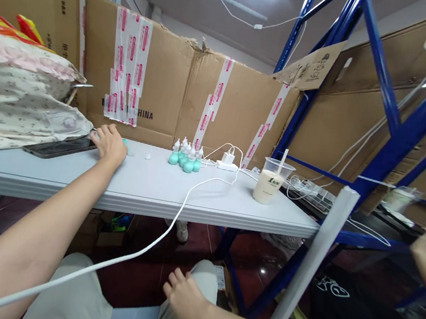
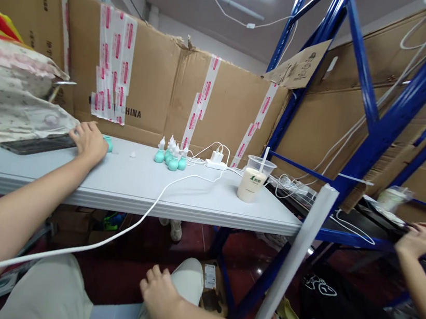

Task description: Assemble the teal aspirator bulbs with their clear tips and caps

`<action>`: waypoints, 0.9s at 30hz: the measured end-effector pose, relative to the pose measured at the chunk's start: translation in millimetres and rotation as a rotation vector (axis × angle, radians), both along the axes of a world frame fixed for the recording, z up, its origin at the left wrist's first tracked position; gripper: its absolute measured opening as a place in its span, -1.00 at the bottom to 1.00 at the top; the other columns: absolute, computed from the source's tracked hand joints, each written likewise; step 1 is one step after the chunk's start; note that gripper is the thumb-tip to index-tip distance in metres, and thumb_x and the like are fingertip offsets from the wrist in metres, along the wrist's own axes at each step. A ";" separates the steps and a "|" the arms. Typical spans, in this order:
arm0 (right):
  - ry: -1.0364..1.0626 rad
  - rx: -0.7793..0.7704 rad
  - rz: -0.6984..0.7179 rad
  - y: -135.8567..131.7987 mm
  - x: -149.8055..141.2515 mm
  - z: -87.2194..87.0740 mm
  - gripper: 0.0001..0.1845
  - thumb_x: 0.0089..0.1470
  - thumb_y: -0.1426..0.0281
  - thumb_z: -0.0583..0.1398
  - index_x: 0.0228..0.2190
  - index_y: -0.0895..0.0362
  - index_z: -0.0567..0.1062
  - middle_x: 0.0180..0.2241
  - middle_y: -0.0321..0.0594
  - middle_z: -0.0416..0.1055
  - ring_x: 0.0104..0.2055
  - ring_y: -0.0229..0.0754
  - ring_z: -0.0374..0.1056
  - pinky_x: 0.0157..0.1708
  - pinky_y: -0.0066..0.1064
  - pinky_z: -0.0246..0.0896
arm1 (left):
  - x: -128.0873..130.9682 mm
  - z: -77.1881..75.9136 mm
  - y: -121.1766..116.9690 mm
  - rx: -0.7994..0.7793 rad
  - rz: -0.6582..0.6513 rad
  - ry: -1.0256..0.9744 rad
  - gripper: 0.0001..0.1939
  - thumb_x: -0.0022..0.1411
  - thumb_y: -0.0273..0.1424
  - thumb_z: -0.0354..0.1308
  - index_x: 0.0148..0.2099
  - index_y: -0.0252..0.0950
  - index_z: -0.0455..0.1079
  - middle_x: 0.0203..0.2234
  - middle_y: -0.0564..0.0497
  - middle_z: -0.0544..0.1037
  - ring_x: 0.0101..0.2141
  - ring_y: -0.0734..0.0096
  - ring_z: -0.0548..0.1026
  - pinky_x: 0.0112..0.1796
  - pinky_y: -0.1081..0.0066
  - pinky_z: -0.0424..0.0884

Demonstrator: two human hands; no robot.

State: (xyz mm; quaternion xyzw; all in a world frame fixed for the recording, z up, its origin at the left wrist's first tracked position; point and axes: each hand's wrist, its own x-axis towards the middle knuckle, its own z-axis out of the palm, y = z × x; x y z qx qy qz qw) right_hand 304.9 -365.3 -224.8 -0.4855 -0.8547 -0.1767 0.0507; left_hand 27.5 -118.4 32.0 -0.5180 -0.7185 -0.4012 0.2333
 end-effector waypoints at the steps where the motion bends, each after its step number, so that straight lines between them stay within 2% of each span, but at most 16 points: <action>1: -0.167 -0.041 0.073 5.8 5.8 -7.6 -0.65 -0.23 0.43 0.22 -0.28 -0.02 0.50 -0.19 -0.10 0.44 -0.12 0.04 0.34 -0.31 -0.11 0.29 | -0.1 -0.2 0.0 -0.011 -0.002 0.004 -0.59 0.10 -0.55 -0.10 0.03 -0.52 0.07 -0.07 -0.29 0.26 -0.05 0.10 0.19 -0.02 0.19 0.01; 3: -0.365 -0.057 0.058 16.1 11.5 -27.4 -0.72 -0.18 0.44 0.20 -0.30 0.08 0.51 -0.20 -0.04 0.44 -0.12 0.07 0.33 -0.36 -0.06 0.30 | -0.3 -0.7 0.2 -0.019 -0.003 0.004 -0.60 0.11 -0.55 -0.11 0.03 -0.52 0.08 -0.08 -0.30 0.27 -0.05 0.09 0.19 -0.02 0.19 0.01; 5: -0.421 -0.075 0.035 23.3 9.9 -47.7 -0.87 -0.09 0.40 0.18 -0.42 0.09 0.52 -0.33 -0.06 0.47 -0.23 0.05 0.36 -0.50 -0.13 0.29 | -0.4 -1.3 0.6 -0.006 -0.005 -0.002 -0.61 0.12 -0.56 -0.13 0.02 -0.52 0.09 -0.09 -0.30 0.27 -0.06 0.09 0.20 -0.03 0.18 0.01; 6: -0.412 -0.057 0.083 25.5 7.5 -55.4 -0.89 -0.07 0.39 0.18 -0.45 0.10 0.52 -0.35 -0.05 0.46 -0.25 0.04 0.36 -0.52 -0.15 0.28 | -0.3 -1.5 0.8 0.006 -0.007 -0.003 -0.62 0.12 -0.56 -0.14 0.02 -0.52 0.09 -0.09 -0.31 0.28 -0.06 0.08 0.20 -0.04 0.18 0.01; 8: -0.329 -0.043 0.198 27.1 2.2 -61.0 -0.89 -0.03 0.39 0.16 -0.48 0.12 0.50 -0.42 -0.12 0.44 -0.30 -0.05 0.35 -0.49 -0.22 0.28 | -0.1 -1.9 1.3 0.026 -0.010 0.000 -0.61 0.12 -0.56 -0.15 0.02 -0.51 0.10 -0.10 -0.32 0.28 -0.06 0.06 0.21 -0.04 0.17 0.02; 10: -0.239 -0.056 0.292 26.3 -2.4 -50.0 -0.88 0.01 0.40 0.14 -0.49 0.13 0.46 -0.49 -0.21 0.41 -0.36 -0.15 0.33 -0.51 -0.31 0.26 | 0.3 -2.3 1.9 0.036 -0.011 0.007 -0.61 0.12 -0.55 -0.15 0.02 -0.51 0.11 -0.10 -0.32 0.29 -0.07 0.06 0.21 -0.04 0.17 0.02; 12: -0.180 -0.067 0.394 24.0 -8.6 -22.8 -0.85 0.07 0.40 0.08 -0.48 0.11 0.42 -0.47 -0.26 0.41 -0.37 -0.21 0.31 -0.55 -0.38 0.21 | 1.0 -2.6 2.6 0.033 -0.011 0.017 -0.62 0.12 -0.55 -0.16 0.02 -0.52 0.12 -0.11 -0.31 0.30 -0.07 0.07 0.22 -0.04 0.17 0.02; 15: -0.030 -0.069 0.551 17.5 -28.7 39.9 -0.82 0.11 0.43 0.02 -0.32 0.01 0.40 -0.30 -0.33 0.44 -0.26 -0.27 0.31 -0.48 -0.44 0.20 | 1.6 -3.0 3.8 0.022 -0.007 0.030 -0.64 0.13 -0.56 -0.17 0.00 -0.51 0.14 -0.13 -0.30 0.31 -0.09 0.08 0.23 -0.05 0.17 0.03; 18: 0.280 -0.048 0.546 10.5 -62.7 112.1 -0.63 0.04 0.50 0.01 -0.08 0.05 0.31 -0.25 -0.33 0.44 -0.27 -0.28 0.30 -0.37 -0.46 0.22 | 0.6 -4.0 5.1 0.023 -0.003 0.051 -0.64 0.11 -0.55 -0.14 -0.01 -0.51 0.15 -0.14 -0.30 0.32 -0.10 0.08 0.24 -0.06 0.17 0.04; 20: 0.507 -0.054 0.521 12.2 -86.4 158.0 -0.58 0.00 0.59 -0.02 -0.09 0.08 0.31 -0.19 -0.33 0.42 -0.17 -0.33 0.27 -0.15 -0.50 0.18 | -0.7 -5.1 5.9 0.021 -0.010 0.071 -0.64 0.10 -0.55 -0.12 -0.02 -0.51 0.16 -0.15 -0.29 0.33 -0.11 0.07 0.25 -0.07 0.17 0.06; 23: 0.505 0.017 0.656 35.0 -108.8 218.3 -0.65 0.00 0.59 0.00 -0.19 0.08 0.37 -0.09 -0.32 0.36 -0.05 -0.33 0.20 0.01 -0.48 0.06 | -2.4 -6.7 6.9 0.014 -0.032 0.100 -0.65 0.10 -0.54 -0.11 -0.02 -0.52 0.16 -0.16 -0.30 0.33 -0.11 0.06 0.26 -0.08 0.16 0.09; 25: 0.460 0.158 0.593 63.9 -109.6 251.9 -0.66 0.02 0.59 -0.01 -0.20 0.08 0.40 -0.02 -0.28 0.28 0.00 -0.28 0.14 0.04 -0.41 0.03 | -2.8 -7.6 7.3 0.026 -0.047 0.109 -0.64 0.11 -0.53 -0.11 -0.02 -0.54 0.16 -0.16 -0.32 0.32 -0.11 0.04 0.26 -0.10 0.14 0.11; 27: 0.450 0.282 0.431 98.8 -99.2 280.4 -0.66 0.03 0.58 0.02 -0.18 0.06 0.40 0.06 -0.26 0.19 0.07 -0.21 0.04 0.05 -0.32 0.02 | -2.8 -8.0 7.4 0.048 -0.054 0.100 -0.63 0.11 -0.52 -0.11 -0.02 -0.55 0.16 -0.16 -0.33 0.33 -0.11 0.02 0.26 -0.11 0.13 0.13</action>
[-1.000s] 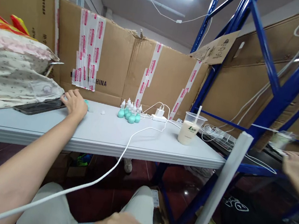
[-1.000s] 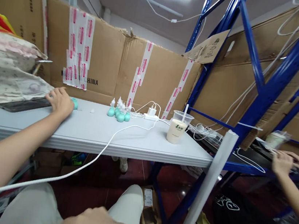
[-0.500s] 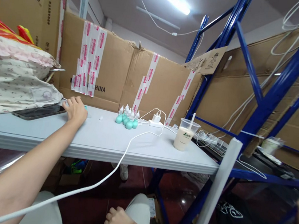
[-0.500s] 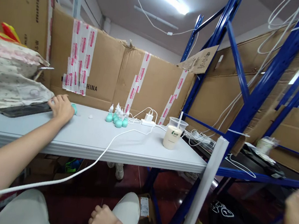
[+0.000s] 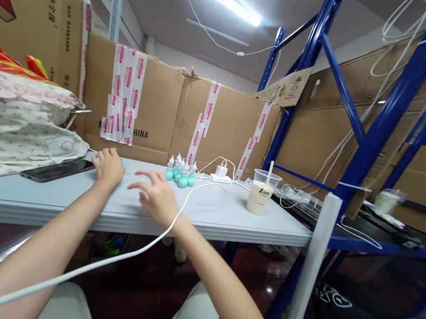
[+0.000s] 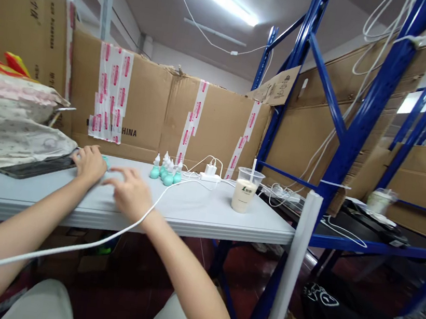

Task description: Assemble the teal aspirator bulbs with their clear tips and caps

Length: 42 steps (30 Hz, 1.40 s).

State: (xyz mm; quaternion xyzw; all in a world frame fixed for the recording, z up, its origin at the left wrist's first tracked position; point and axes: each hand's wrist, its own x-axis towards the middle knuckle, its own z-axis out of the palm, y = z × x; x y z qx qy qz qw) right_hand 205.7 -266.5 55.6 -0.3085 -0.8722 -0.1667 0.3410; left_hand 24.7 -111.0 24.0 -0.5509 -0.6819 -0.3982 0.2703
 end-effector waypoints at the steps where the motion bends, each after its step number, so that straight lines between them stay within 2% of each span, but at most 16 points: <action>1: -0.029 0.028 -0.070 17.8 8.2 12.4 -0.65 0.02 0.57 0.05 -0.14 0.06 0.38 0.08 -0.23 0.14 0.10 -0.16 0.00 0.03 -0.28 0.04 | 0.0 0.0 0.0 0.009 -0.001 -0.014 -0.63 0.11 -0.52 -0.11 -0.01 -0.55 0.17 -0.16 -0.33 0.33 -0.11 0.01 0.26 -0.12 0.13 0.14; 5: -0.142 0.110 -0.408 77.3 47.7 47.9 -0.52 0.07 0.59 0.00 0.03 0.05 0.24 0.05 -0.08 0.16 0.04 -0.07 0.02 -0.15 -0.23 0.12 | 0.7 1.7 -0.9 0.012 -0.015 -0.070 -0.61 0.10 -0.53 -0.10 0.01 -0.53 0.17 -0.15 -0.35 0.32 -0.10 -0.02 0.26 -0.14 0.12 0.17; 8: -0.400 0.200 -0.504 101.8 71.0 57.6 -0.61 0.12 0.56 -0.04 -0.04 0.10 0.33 -0.03 -0.02 0.23 0.00 -0.04 0.04 -0.17 -0.22 0.08 | 1.8 3.7 -3.0 0.003 -0.038 -0.052 -0.60 0.11 -0.51 -0.09 0.03 -0.50 0.16 -0.14 -0.35 0.31 -0.09 -0.03 0.25 -0.16 0.13 0.19; 11: -0.654 0.288 -0.482 112.0 83.6 56.2 -0.72 0.10 0.56 -0.01 -0.26 0.16 0.47 -0.07 -0.04 0.28 0.00 -0.03 0.04 -0.18 -0.23 0.05 | 2.6 5.0 -5.5 -0.007 -0.029 -0.045 -0.62 0.12 -0.50 -0.08 0.01 -0.48 0.17 -0.14 -0.34 0.30 -0.09 -0.03 0.25 -0.16 0.14 0.21; 13: -0.743 0.329 -0.485 115.6 87.0 53.3 -0.72 0.09 0.58 0.00 -0.35 0.16 0.49 -0.12 -0.06 0.32 -0.03 -0.04 0.06 -0.18 -0.25 0.04 | 3.0 5.2 -6.7 -0.016 -0.021 -0.051 -0.65 0.13 -0.50 -0.08 -0.01 -0.48 0.18 -0.14 -0.33 0.30 -0.09 -0.03 0.25 -0.18 0.15 0.23; 16: -0.798 0.356 -0.508 120.5 87.2 50.7 -0.71 0.07 0.60 0.00 -0.35 0.17 0.50 -0.20 -0.07 0.38 -0.08 -0.05 0.11 -0.19 -0.27 0.05 | 3.7 5.0 -7.3 -0.010 -0.046 -0.043 -0.66 0.14 -0.50 -0.06 -0.02 -0.48 0.17 -0.13 -0.33 0.29 -0.09 -0.04 0.24 -0.19 0.15 0.25; 22: -0.850 0.337 -0.530 124.3 80.4 53.1 -0.71 0.06 0.61 0.01 -0.39 0.19 0.52 -0.34 -0.11 0.45 -0.20 -0.08 0.23 -0.17 -0.28 0.03 | 4.9 6.6 -4.3 0.008 -0.113 -0.085 -0.55 0.12 -0.51 -0.05 0.07 -0.53 0.05 -0.11 -0.33 0.29 -0.07 -0.01 0.23 -0.17 0.16 0.26; 25: -0.875 0.355 -0.534 118.6 77.5 58.2 -0.72 0.05 0.61 0.01 -0.41 0.21 0.51 -0.38 -0.11 0.46 -0.26 -0.10 0.27 -0.19 -0.29 0.02 | 8.2 7.8 -1.1 0.028 -0.239 -0.074 -0.53 0.14 -0.44 -0.04 0.09 -0.49 0.03 -0.04 -0.31 0.26 -0.05 0.01 0.22 -0.15 0.17 0.25; 28: -0.913 0.380 -0.469 109.3 72.0 65.2 -0.74 0.05 0.61 0.03 -0.46 0.21 0.50 -0.42 -0.13 0.45 -0.32 -0.12 0.28 -0.24 -0.31 0.01 | 17.9 8.9 -1.4 0.049 -0.505 0.088 -0.52 0.19 -0.27 -0.06 0.11 -0.40 0.04 0.03 -0.24 0.24 -0.01 0.08 0.22 -0.08 0.21 0.20; 31: -0.852 0.416 -0.352 100.7 59.3 68.5 -0.79 0.08 0.56 0.04 -0.43 0.21 0.47 -0.39 -0.12 0.44 -0.29 -0.12 0.27 -0.29 -0.33 0.02 | 32.2 10.4 -6.8 0.038 -0.724 0.309 -0.47 0.20 -0.16 -0.08 0.12 -0.35 0.03 0.03 -0.20 0.26 -0.02 0.14 0.25 -0.07 0.24 0.19; 33: -0.755 0.419 -0.305 98.7 46.8 66.4 -0.82 0.12 0.48 0.05 -0.38 0.22 0.45 -0.35 -0.11 0.44 -0.25 -0.11 0.27 -0.30 -0.33 0.02 | 39.4 11.6 -10.4 0.031 -0.771 0.373 -0.50 0.22 -0.15 -0.11 0.10 -0.35 0.06 -0.02 -0.19 0.32 -0.05 0.16 0.29 -0.10 0.26 0.20; 35: -0.658 0.396 -0.296 101.2 32.8 60.9 -0.81 0.14 0.43 0.04 -0.34 0.21 0.44 -0.33 -0.11 0.44 -0.24 -0.12 0.27 -0.30 -0.33 0.02 | 41.1 12.4 -11.4 -0.007 -0.736 0.359 -0.59 0.26 -0.19 -0.16 0.03 -0.34 0.14 -0.15 -0.17 0.40 -0.14 0.19 0.36 -0.16 0.29 0.23; 38: -0.501 0.320 -0.343 111.6 12.3 49.4 -0.81 0.15 0.44 0.02 -0.32 0.18 0.43 -0.31 -0.12 0.44 -0.24 -0.15 0.30 -0.30 -0.35 0.02 | 34.0 12.6 -9.4 -0.086 -0.597 0.278 -0.68 0.27 -0.22 -0.18 -0.12 -0.32 0.23 -0.36 -0.13 0.45 -0.28 0.19 0.41 -0.25 0.30 0.23; 42: -0.270 0.239 -0.372 125.6 -6.8 31.9 -0.79 0.17 0.42 0.01 -0.26 0.13 0.42 -0.29 -0.16 0.45 -0.25 -0.18 0.33 -0.30 -0.37 0.01 | 23.4 12.5 -9.3 -0.095 -0.431 0.206 -0.73 0.27 -0.23 -0.15 -0.17 -0.31 0.23 -0.39 -0.14 0.45 -0.28 0.17 0.42 -0.25 0.31 0.22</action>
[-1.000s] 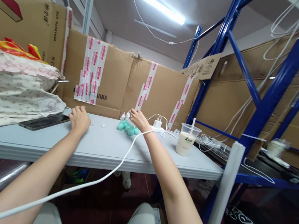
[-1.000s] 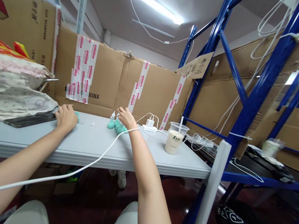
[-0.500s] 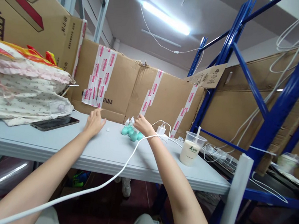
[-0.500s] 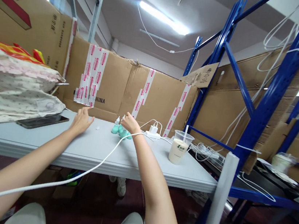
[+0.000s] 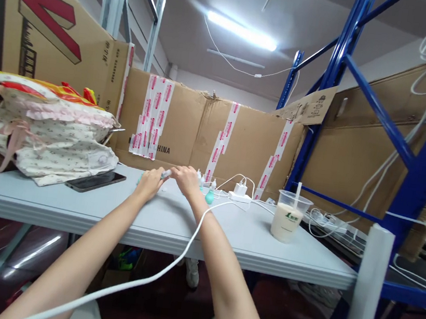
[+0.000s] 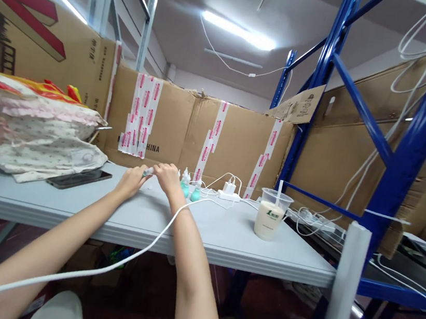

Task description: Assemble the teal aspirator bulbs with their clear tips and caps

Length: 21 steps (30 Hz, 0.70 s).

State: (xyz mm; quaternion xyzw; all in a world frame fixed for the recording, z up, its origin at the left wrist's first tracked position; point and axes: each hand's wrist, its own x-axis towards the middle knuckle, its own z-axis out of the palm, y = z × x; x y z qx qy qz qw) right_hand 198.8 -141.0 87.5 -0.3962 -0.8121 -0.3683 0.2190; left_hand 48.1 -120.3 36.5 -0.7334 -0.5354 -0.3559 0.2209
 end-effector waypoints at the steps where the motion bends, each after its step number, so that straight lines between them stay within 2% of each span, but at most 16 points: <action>1: 0.055 -0.003 0.009 2.4 -2.3 -4.7 -0.78 0.18 0.40 0.00 -0.24 0.11 0.42 -0.29 -0.18 0.46 -0.24 -0.18 0.34 -0.30 -0.38 0.01 | -0.7 -0.1 -0.9 0.008 0.025 -0.010 -0.73 0.27 -0.25 -0.16 -0.16 -0.32 0.22 -0.37 -0.15 0.45 -0.27 0.16 0.42 -0.24 0.31 0.22; 4: 0.270 -0.056 -0.009 8.1 -2.5 -18.1 -0.72 0.20 0.31 -0.04 -0.24 0.04 0.44 -0.30 -0.22 0.47 -0.24 -0.19 0.35 -0.29 -0.40 0.03 | 0.5 0.1 -3.4 -0.012 0.043 -0.024 -0.70 0.28 -0.25 -0.17 -0.13 -0.36 0.21 -0.36 -0.18 0.46 -0.27 0.15 0.43 -0.24 0.30 0.22; 7: 0.580 -0.141 -0.035 15.5 3.3 -27.4 -0.64 0.19 0.21 -0.06 -0.26 0.00 0.50 -0.29 -0.21 0.48 -0.25 -0.18 0.37 -0.30 -0.42 0.07 | 1.0 1.1 -3.3 -0.035 0.058 -0.105 -0.64 0.28 -0.20 -0.19 -0.11 -0.40 0.19 -0.37 -0.20 0.47 -0.31 0.13 0.43 -0.27 0.30 0.23; 9: 0.783 -0.258 0.002 21.8 6.7 -31.8 -0.62 0.16 0.15 -0.03 -0.26 0.01 0.52 -0.31 -0.21 0.50 -0.27 -0.18 0.38 -0.31 -0.44 0.11 | -0.1 1.5 -1.3 -0.003 0.046 -0.168 -0.66 0.27 -0.22 -0.16 -0.10 -0.39 0.19 -0.34 -0.20 0.46 -0.28 0.14 0.42 -0.24 0.29 0.22; 12: 0.944 -0.596 0.190 30.3 7.3 -38.7 -0.62 0.08 0.13 0.06 -0.26 0.08 0.54 -0.37 -0.21 0.50 -0.33 -0.23 0.38 -0.38 -0.48 0.17 | -2.0 0.6 3.6 0.011 -0.076 -0.186 -0.78 0.23 -0.31 -0.06 -0.15 -0.33 0.22 -0.29 -0.13 0.44 -0.21 0.20 0.37 -0.15 0.28 0.18; 15: 1.013 -0.873 0.392 35.6 4.2 -45.6 -0.66 0.04 0.19 0.12 -0.24 0.13 0.52 -0.31 -0.18 0.49 -0.35 -0.28 0.36 -0.46 -0.54 0.18 | -2.5 -1.4 8.5 -0.042 -0.174 -0.241 -0.79 0.16 -0.35 0.01 -0.15 -0.30 0.26 -0.26 -0.08 0.44 -0.18 0.23 0.35 -0.12 0.27 0.17; 18: 1.103 -0.966 0.450 38.8 2.8 -49.4 -0.70 0.05 0.24 0.12 -0.24 0.12 0.51 -0.27 -0.19 0.48 -0.36 -0.33 0.33 -0.48 -0.57 0.18 | -2.6 -2.3 12.3 -0.094 -0.256 -0.343 -0.71 0.10 -0.32 0.06 -0.10 -0.27 0.32 -0.27 -0.04 0.48 -0.18 0.25 0.36 -0.13 0.29 0.20; 21: 1.146 -1.008 0.440 41.0 4.4 -50.4 -0.74 0.03 0.28 0.14 -0.26 0.12 0.52 -0.28 -0.20 0.47 -0.37 -0.34 0.32 -0.50 -0.58 0.17 | -3.3 -2.7 16.1 -0.232 -0.455 -0.395 -0.66 0.06 -0.26 0.09 -0.13 -0.30 0.41 -0.48 0.02 0.51 -0.33 0.30 0.42 -0.23 0.36 0.26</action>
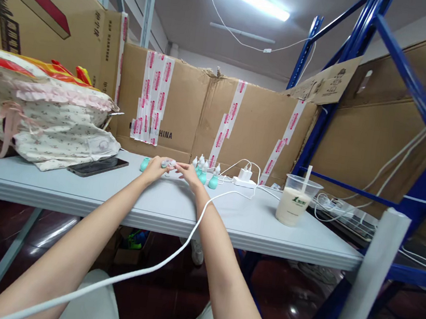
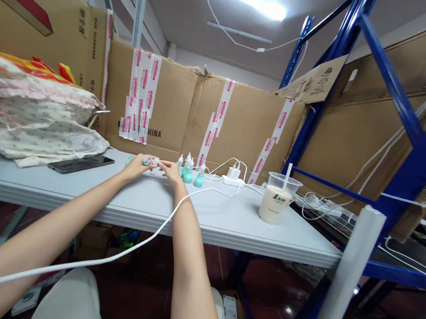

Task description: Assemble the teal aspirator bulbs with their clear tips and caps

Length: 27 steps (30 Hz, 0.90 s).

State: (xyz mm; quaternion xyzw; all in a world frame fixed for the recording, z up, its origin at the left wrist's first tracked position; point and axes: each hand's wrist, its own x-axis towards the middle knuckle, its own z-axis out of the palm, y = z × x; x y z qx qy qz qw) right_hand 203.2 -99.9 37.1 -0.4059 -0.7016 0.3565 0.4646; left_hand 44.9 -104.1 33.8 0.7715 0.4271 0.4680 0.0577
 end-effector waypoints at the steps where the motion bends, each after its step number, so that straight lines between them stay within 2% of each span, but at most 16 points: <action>1: 0.001 -0.007 0.005 0.3 0.8 -0.1 -0.75 0.03 0.30 0.15 -0.27 0.13 0.52 -0.28 -0.21 0.47 -0.38 -0.34 0.32 -0.49 -0.58 0.17 | -0.3 -0.3 1.5 -0.036 -0.082 -0.027 -0.64 0.05 -0.23 0.10 -0.15 -0.33 0.43 -0.53 0.03 0.51 -0.38 0.33 0.43 -0.27 0.38 0.28; 4: 0.001 0.012 0.014 -0.5 2.9 -0.6 -0.76 0.03 0.29 0.14 -0.27 0.12 0.52 -0.28 -0.22 0.47 -0.38 -0.36 0.32 -0.45 -0.57 0.18 | -1.1 -1.1 6.5 -0.084 -0.240 -0.182 -0.55 -0.02 -0.17 0.16 -0.16 -0.40 0.44 -0.42 -0.05 0.55 -0.37 0.33 0.46 -0.30 0.40 0.32; 7: -0.056 0.050 -0.032 -3.8 3.9 -0.7 -0.73 0.03 0.25 0.14 -0.27 0.12 0.52 -0.32 -0.22 0.49 -0.38 -0.34 0.34 -0.41 -0.54 0.20 | -2.0 -1.1 9.5 -0.077 -0.257 -0.278 -0.54 -0.06 -0.15 0.19 -0.20 -0.42 0.45 -0.31 -0.14 0.55 -0.28 0.26 0.47 -0.25 0.38 0.33; 9: -0.145 0.108 -0.150 -7.2 4.3 0.5 -0.72 0.03 0.22 0.14 -0.28 0.10 0.52 -0.34 -0.22 0.49 -0.37 -0.29 0.36 -0.37 -0.48 0.21 | -2.9 -0.9 9.5 -0.062 -0.199 -0.263 -0.58 -0.07 -0.17 0.20 -0.25 -0.41 0.46 -0.33 -0.14 0.55 -0.29 0.25 0.46 -0.24 0.35 0.32; 12: -0.299 0.244 -0.469 -13.6 4.2 3.9 -0.72 0.06 0.20 0.09 -0.29 0.04 0.52 -0.30 -0.23 0.48 -0.27 -0.20 0.37 -0.27 -0.39 0.20 | -4.4 -2.0 7.6 -0.041 -0.025 -0.161 -0.67 -0.05 -0.22 0.19 -0.29 -0.35 0.47 -0.35 -0.10 0.55 -0.30 0.24 0.44 -0.24 0.32 0.29; 14: -0.340 0.333 -0.565 -17.5 3.1 5.9 -0.70 0.09 0.19 0.05 -0.29 0.03 0.50 -0.25 -0.25 0.46 -0.25 -0.21 0.35 -0.25 -0.40 0.19 | -5.2 -3.8 5.9 -0.018 0.104 -0.058 -0.72 -0.03 -0.24 0.17 -0.29 -0.31 0.47 -0.35 -0.07 0.54 -0.26 0.20 0.40 -0.23 0.30 0.27; 16: -0.344 0.412 -0.483 -20.5 1.3 6.3 -0.71 0.09 0.19 0.05 -0.30 0.04 0.50 -0.23 -0.28 0.45 -0.31 -0.27 0.35 -0.28 -0.45 0.18 | -5.4 -5.6 4.3 0.007 0.186 0.040 -0.75 0.00 -0.24 0.15 -0.29 -0.27 0.47 -0.36 -0.05 0.53 -0.21 0.17 0.35 -0.23 0.31 0.25; 19: -0.403 0.480 -0.338 -23.9 -1.3 4.8 -0.75 0.07 0.21 0.09 -0.36 0.05 0.50 -0.29 -0.31 0.45 -0.40 -0.32 0.32 -0.36 -0.50 0.15 | -4.8 -6.1 1.5 0.025 0.221 0.164 -0.78 0.04 -0.25 0.12 -0.29 -0.24 0.46 -0.36 -0.04 0.51 -0.23 0.18 0.33 -0.24 0.33 0.23; 22: -0.502 0.513 -0.328 -27.1 -1.6 4.0 -0.78 0.09 0.27 0.09 -0.38 0.06 0.51 -0.29 -0.30 0.43 -0.41 -0.34 0.31 -0.38 -0.51 0.12 | -4.1 -4.4 -2.0 0.038 0.200 0.240 -0.80 0.07 -0.28 0.09 -0.29 -0.22 0.46 -0.37 -0.03 0.50 -0.25 0.20 0.31 -0.25 0.34 0.22; 27: -0.633 0.600 -0.327 -29.2 0.0 4.8 -0.82 0.10 0.32 0.09 -0.32 0.06 0.48 -0.25 -0.29 0.39 -0.39 -0.35 0.32 -0.39 -0.51 0.11 | -3.6 -3.5 -5.4 0.040 0.200 0.255 -0.76 0.13 -0.27 0.02 -0.24 -0.18 0.47 -0.47 -0.05 0.41 -0.28 0.22 0.31 -0.27 0.37 0.23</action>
